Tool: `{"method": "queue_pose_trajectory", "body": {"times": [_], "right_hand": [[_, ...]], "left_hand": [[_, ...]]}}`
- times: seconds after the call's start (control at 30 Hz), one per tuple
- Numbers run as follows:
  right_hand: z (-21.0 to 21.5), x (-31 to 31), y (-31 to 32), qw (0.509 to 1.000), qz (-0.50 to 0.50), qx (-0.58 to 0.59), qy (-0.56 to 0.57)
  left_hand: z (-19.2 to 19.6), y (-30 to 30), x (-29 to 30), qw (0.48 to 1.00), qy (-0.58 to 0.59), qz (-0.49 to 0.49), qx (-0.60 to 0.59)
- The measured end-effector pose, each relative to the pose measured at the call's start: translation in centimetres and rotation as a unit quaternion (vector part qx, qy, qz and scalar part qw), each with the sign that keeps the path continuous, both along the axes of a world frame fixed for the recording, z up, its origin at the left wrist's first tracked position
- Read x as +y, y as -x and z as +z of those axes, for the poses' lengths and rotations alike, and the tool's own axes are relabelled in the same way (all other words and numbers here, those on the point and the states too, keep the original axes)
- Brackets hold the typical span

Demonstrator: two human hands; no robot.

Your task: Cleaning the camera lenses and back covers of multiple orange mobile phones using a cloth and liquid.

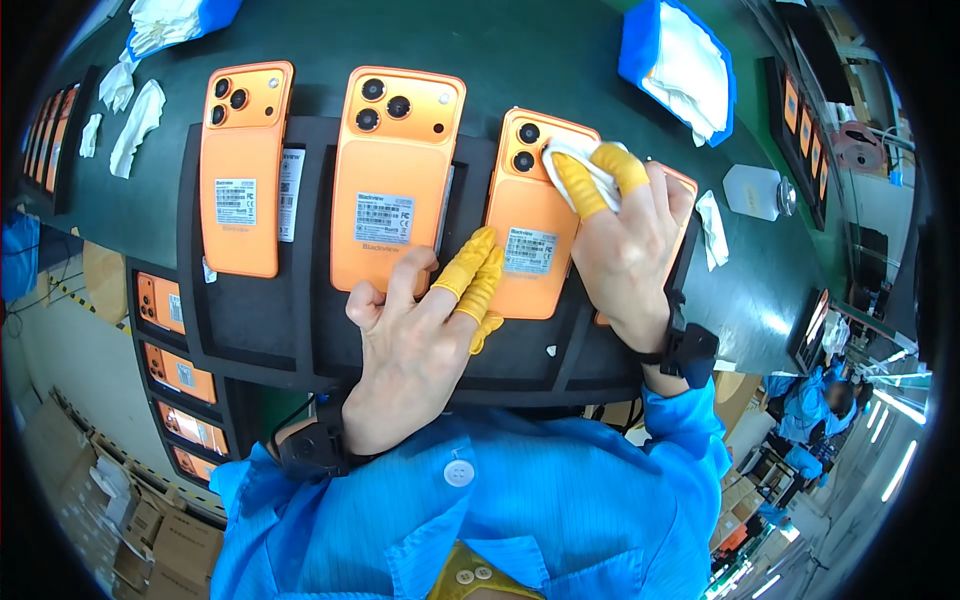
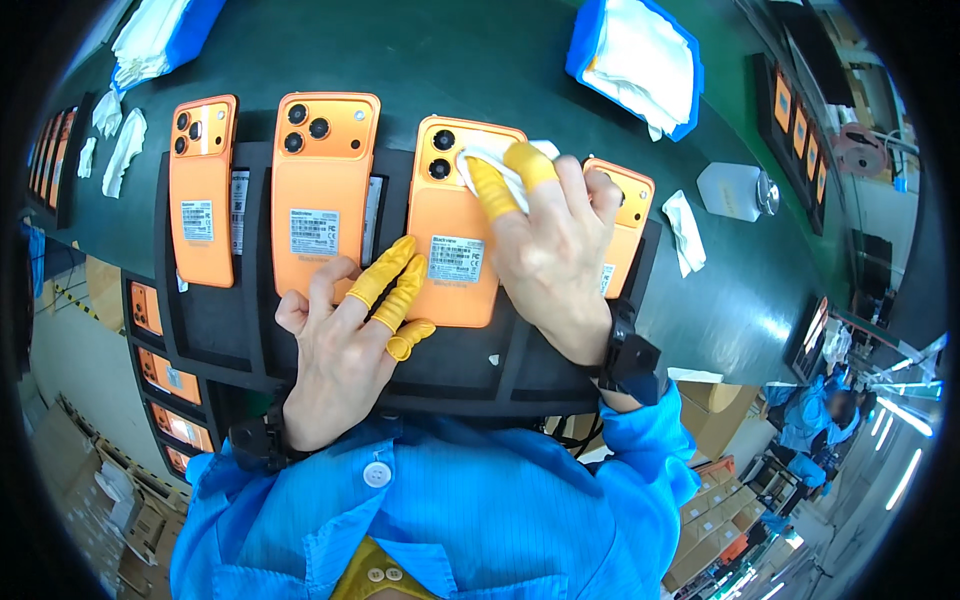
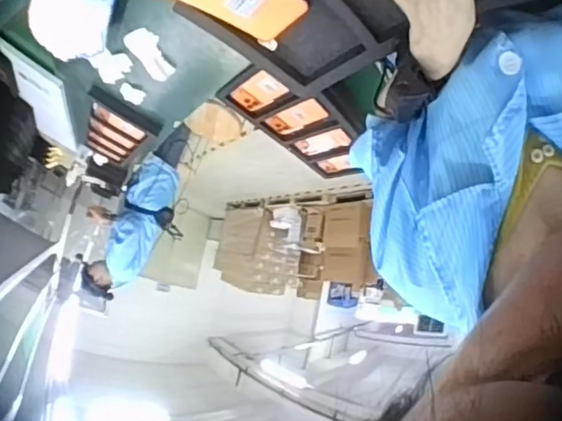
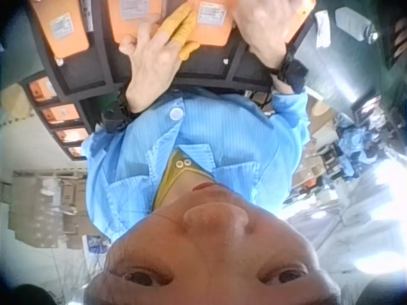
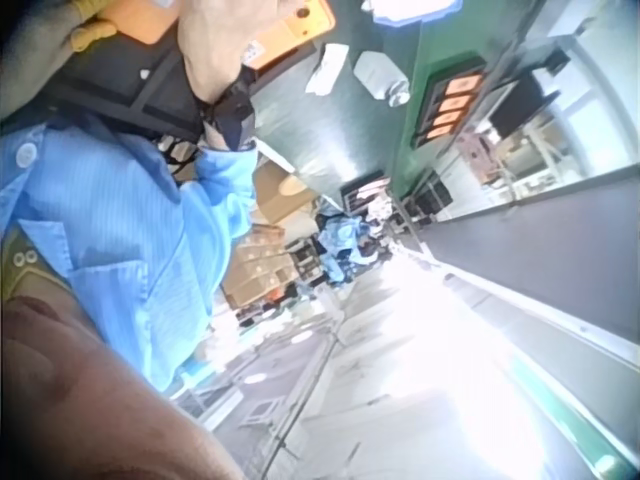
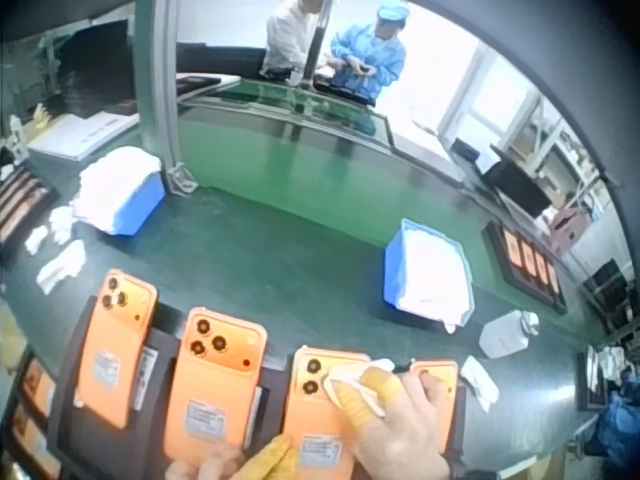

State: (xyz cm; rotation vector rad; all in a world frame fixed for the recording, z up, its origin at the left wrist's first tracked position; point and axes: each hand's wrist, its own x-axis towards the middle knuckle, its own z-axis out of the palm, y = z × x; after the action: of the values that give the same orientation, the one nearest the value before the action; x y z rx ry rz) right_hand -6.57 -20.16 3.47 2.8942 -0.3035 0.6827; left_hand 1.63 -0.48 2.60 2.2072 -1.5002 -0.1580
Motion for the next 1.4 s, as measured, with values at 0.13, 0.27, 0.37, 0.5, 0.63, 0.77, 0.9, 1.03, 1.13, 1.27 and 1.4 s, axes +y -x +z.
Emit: {"method": "queue_pose_trajectory", "body": {"times": [0.13, 0.27, 0.37, 0.5, 0.63, 0.77, 0.9, 1.03, 1.13, 1.27, 1.4], "right_hand": [[-0.6, 1.2, 1.5, 0.999, 0.005, 0.006, -0.033], [0.2, 0.8, 0.3, 0.999, 0.014, -0.007, -0.031], [-0.4, 1.0, 1.2, 0.999, 0.005, -0.017, -0.044], [-0.1, 0.2, 0.6, 0.999, 0.004, -0.015, -0.039], [0.0, -0.5, 0.3, 1.000, -0.002, -0.001, -0.012], [0.4, -0.6, -0.1, 1.000, 0.008, -0.003, -0.026], [-0.4, -0.6, -1.0, 0.998, 0.055, -0.002, -0.044], [0.1, -0.8, -1.4, 0.998, 0.054, -0.005, -0.013], [0.1, -0.4, -0.9, 1.000, 0.026, 0.006, -0.009], [0.4, -0.7, -1.5, 0.998, 0.053, 0.008, -0.019], [0.6, -0.6, -0.9, 0.999, 0.042, 0.021, -0.007]], "left_hand": [[-0.3, 0.3, -0.1, 1.000, 0.001, -0.003, -0.001], [0.0, 0.0, 0.0, 1.000, 0.000, -0.005, 0.001], [0.0, 0.0, -0.3, 1.000, -0.001, -0.004, 0.003], [0.0, 0.1, -0.2, 1.000, 0.006, -0.004, -0.005], [0.0, 0.0, -0.2, 1.000, 0.001, 0.000, 0.007], [-0.1, 0.1, -0.2, 1.000, 0.006, -0.002, 0.002], [0.0, 0.1, -0.3, 1.000, 0.015, 0.003, 0.011], [-0.1, 0.1, -0.1, 1.000, 0.006, 0.004, 0.011], [-0.2, 0.3, -0.2, 1.000, 0.011, -0.002, 0.011], [-0.2, 0.2, 0.1, 1.000, 0.000, -0.008, 0.007], [-0.3, 0.3, 0.0, 1.000, 0.001, -0.004, 0.020]]}}
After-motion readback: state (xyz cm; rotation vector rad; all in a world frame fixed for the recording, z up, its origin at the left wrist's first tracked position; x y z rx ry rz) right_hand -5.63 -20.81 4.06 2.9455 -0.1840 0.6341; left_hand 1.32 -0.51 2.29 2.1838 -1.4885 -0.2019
